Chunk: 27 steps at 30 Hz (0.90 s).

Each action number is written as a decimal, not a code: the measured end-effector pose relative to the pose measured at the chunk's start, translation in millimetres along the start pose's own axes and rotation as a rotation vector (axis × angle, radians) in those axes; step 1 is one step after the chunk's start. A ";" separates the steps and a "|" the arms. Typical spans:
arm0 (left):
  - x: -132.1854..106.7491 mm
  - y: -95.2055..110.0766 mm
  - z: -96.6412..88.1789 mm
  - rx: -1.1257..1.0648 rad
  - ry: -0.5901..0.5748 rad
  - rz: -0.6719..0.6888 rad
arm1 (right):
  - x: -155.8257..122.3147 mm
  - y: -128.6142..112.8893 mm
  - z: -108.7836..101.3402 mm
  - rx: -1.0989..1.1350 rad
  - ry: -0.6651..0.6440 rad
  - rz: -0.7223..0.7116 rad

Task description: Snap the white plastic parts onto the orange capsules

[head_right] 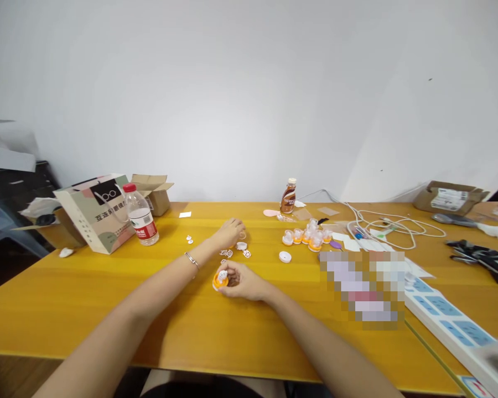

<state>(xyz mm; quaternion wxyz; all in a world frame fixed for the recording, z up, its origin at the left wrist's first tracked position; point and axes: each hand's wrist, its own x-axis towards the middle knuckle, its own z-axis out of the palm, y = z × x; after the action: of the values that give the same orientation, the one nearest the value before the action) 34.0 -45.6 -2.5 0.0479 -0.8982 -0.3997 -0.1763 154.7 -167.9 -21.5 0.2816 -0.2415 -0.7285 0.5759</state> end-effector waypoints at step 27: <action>-131.0 37.9 -34.0 -0.680 0.290 -0.210 | 7.8 14.4 -6.2 -0.597 0.396 -0.196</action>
<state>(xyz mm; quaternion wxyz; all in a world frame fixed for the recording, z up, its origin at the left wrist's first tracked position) -28.6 -170.7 -15.2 -0.2151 -0.7828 -0.3971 -0.4281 153.7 -155.1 -33.4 0.3878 -0.3490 -0.8155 0.2506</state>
